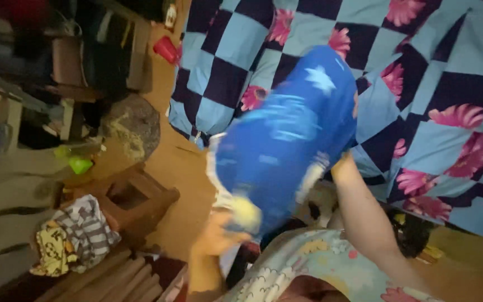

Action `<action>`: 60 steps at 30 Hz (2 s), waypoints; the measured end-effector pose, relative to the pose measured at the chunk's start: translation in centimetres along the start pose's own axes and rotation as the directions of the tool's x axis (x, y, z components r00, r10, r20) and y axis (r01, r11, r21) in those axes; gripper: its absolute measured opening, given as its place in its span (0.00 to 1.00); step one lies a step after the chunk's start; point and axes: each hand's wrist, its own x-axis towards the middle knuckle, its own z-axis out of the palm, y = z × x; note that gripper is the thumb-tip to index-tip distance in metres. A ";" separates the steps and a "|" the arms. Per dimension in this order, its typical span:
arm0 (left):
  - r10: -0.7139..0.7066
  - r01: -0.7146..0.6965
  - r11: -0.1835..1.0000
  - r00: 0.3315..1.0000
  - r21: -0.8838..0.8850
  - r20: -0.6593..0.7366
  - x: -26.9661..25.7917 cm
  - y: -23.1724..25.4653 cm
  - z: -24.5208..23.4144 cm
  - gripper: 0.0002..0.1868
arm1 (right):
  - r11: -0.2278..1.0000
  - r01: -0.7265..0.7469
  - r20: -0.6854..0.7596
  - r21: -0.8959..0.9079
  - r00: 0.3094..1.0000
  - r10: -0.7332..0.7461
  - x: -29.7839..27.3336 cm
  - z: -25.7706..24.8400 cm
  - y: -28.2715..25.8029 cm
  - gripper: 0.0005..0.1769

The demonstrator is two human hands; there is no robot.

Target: The recorder is tying and adjusting the drawstring of a blue space-themed bag on a bed.

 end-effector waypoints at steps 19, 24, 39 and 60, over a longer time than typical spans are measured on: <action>-0.166 0.380 0.762 0.897 0.525 -0.408 11.6 -26.5 11.7 0.11 | 0.774 0.590 0.055 -0.230 0.802 -0.594 6.1 -7.4 -12.8 0.22; -0.606 0.666 0.623 0.743 0.410 -0.284 10.0 -24.8 11.9 0.22 | 0.564 0.501 0.119 -0.656 0.807 -0.579 2.8 2.5 -9.8 0.12; 0.007 -0.066 0.968 0.972 -0.243 -0.236 29.5 3.2 6.9 0.33 | 0.875 0.386 0.028 0.292 0.911 -0.411 -11.3 -5.9 -10.8 0.28; 0.061 -0.146 0.976 0.893 -0.160 -0.446 27.7 -3.0 11.9 0.29 | 0.137 0.238 -0.027 -0.962 0.413 -0.910 -12.0 -1.9 -9.6 0.24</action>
